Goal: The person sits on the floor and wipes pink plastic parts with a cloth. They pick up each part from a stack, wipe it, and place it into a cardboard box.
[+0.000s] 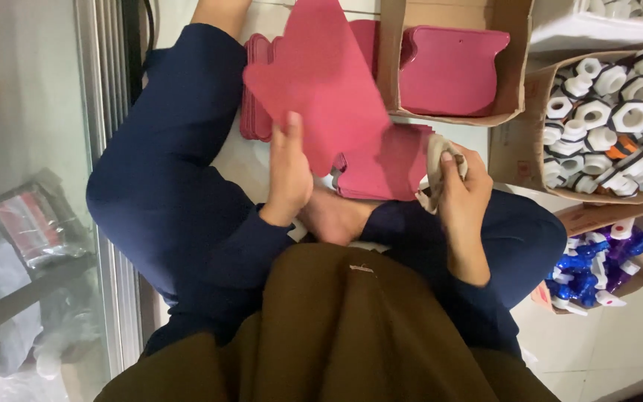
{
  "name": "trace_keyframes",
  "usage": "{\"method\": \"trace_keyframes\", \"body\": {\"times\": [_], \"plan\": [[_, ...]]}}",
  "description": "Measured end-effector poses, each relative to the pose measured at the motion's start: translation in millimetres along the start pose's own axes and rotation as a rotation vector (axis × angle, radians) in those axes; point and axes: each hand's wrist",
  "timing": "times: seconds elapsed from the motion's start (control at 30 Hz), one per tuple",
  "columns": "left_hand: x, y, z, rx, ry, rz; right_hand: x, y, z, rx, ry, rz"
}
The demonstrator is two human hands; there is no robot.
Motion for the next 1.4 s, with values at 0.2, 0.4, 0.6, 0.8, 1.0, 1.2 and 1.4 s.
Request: {"method": "trace_keyframes", "body": {"times": [0.2,0.4,0.6,0.8,1.0,1.2,1.4], "plan": [[-48.1,5.2,-20.2,-0.647,0.932,0.898,-33.5,16.4,-23.4,-0.138,-0.354,0.141],[-55.6,6.7,-11.7,-0.518,1.066,1.114,-36.8,-16.4,13.7,0.227,-0.469,-0.157],[-37.5,4.5,-16.0,-0.451,0.779,1.195,-45.7,-113.5,117.9,0.274,-0.945,-0.989],[-36.9,3.9,-11.6,-0.477,0.711,1.128,-54.7,-64.9,164.5,-0.214,-0.822,-1.839],[-37.2,7.2,-9.6,-0.501,0.685,1.099,-78.4,14.9,186.9,-0.521,-0.755,-1.925],[-32.3,4.6,-5.0,-0.466,0.675,1.088,-2.2,9.5,245.6,-0.029,-0.899,-1.439],[-36.2,7.6,-2.3,-0.483,0.631,1.073,65.6,45.9,244.0,-0.308,-0.701,-1.134]]}}
Point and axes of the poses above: each hand's wrist, its own z-axis towards the middle knuckle, its own y-axis out of the palm, x = y × z, and after that the axes turned 9 degrees about -z, right-handed
